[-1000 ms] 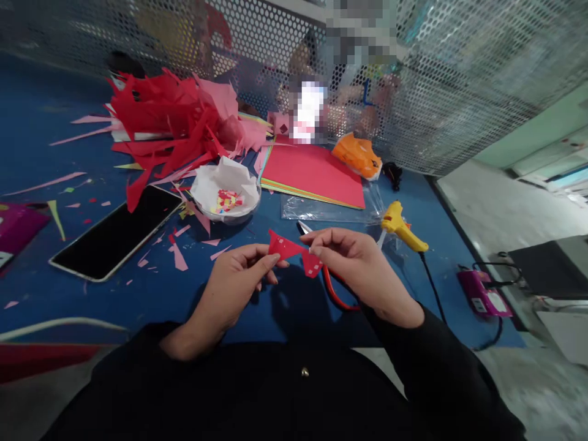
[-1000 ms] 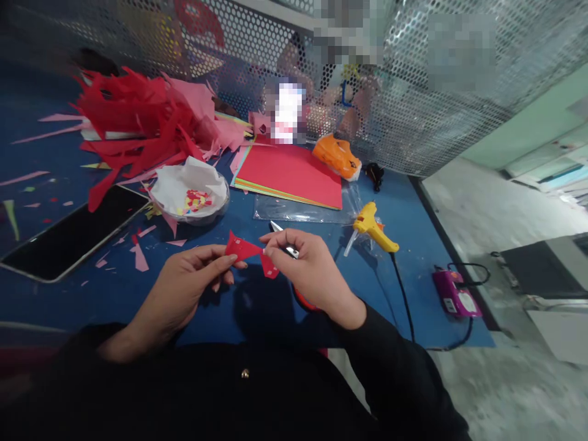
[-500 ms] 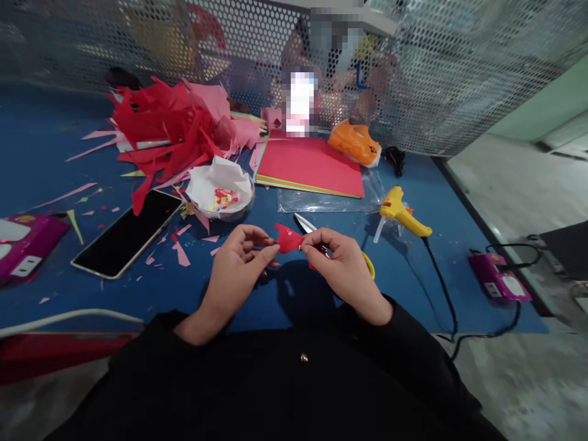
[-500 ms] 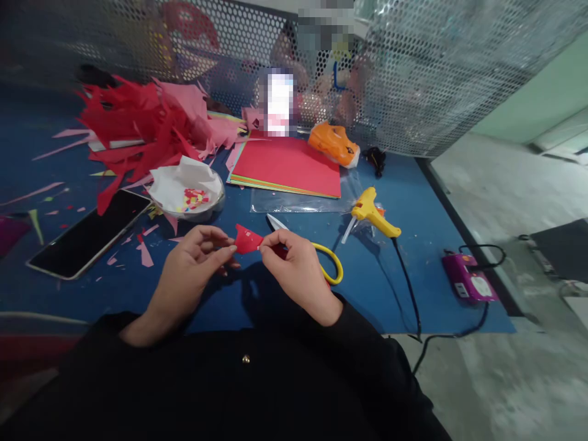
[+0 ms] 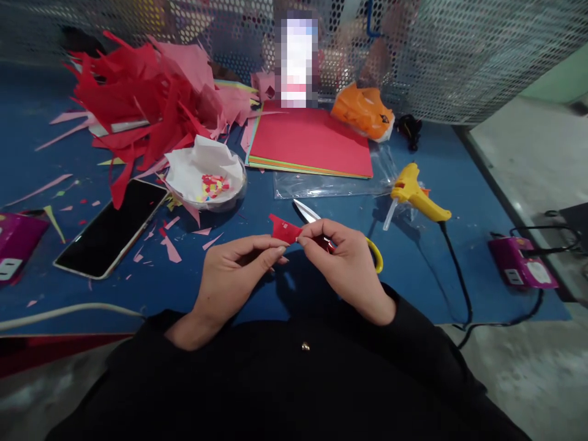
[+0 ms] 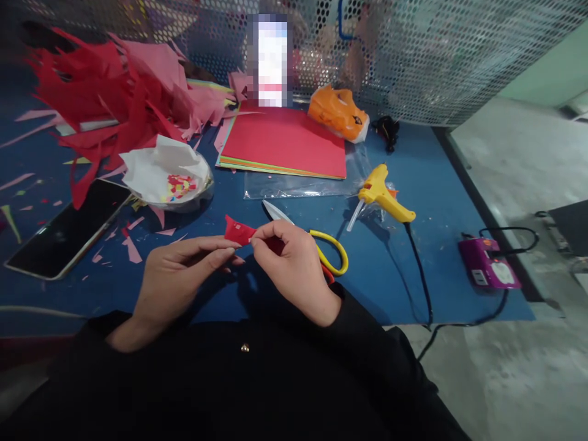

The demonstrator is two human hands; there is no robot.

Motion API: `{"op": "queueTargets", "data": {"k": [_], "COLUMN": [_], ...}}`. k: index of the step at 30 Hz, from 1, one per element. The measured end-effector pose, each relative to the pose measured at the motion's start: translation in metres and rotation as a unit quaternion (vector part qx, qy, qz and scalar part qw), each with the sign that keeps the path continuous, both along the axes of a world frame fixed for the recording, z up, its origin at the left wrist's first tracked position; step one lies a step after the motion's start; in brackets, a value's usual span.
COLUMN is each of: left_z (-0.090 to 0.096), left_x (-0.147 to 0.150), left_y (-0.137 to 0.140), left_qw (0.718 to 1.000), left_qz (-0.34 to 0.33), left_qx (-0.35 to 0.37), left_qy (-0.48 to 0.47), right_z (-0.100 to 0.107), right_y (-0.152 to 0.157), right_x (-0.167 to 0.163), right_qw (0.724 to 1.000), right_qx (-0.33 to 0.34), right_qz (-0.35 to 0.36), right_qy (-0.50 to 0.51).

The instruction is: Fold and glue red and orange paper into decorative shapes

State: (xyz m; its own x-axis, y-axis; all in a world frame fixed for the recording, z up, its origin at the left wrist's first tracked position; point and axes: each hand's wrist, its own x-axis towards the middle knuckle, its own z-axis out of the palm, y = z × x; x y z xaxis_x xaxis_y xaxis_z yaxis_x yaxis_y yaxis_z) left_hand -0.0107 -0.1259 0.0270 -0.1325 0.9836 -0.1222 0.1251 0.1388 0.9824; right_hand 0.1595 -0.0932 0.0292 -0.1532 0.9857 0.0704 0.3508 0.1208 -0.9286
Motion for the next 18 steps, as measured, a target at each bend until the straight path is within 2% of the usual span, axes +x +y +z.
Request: {"op": "queueTargets", "data": {"k": [5,11,18], "left_z": [-0.0021,-0.0051,-0.0066], "left_x": [-0.0026,-0.0033,-0.003], "left_y": [0.0021,0.0026,0.0017], "left_qw": [0.999,0.997,0.998], "left_qz": [-0.031,-0.04,-0.019], "left_qx": [-0.017,-0.062,-0.051], "left_qy": [0.015,-0.039,-0.009], "right_z": [-0.001,-0.0048,-0.0084], "right_y": [-0.0027,-0.0043,-0.0091], "right_x": [-0.0018,-0.0046,-0.0089], "right_qw": [1.0,0.998,0.995], "right_qx": [-0.011,0.05,0.101], "right_qz": [0.017,0.012,0.011], "right_qy": [0.013,0.032,-0.022]}}
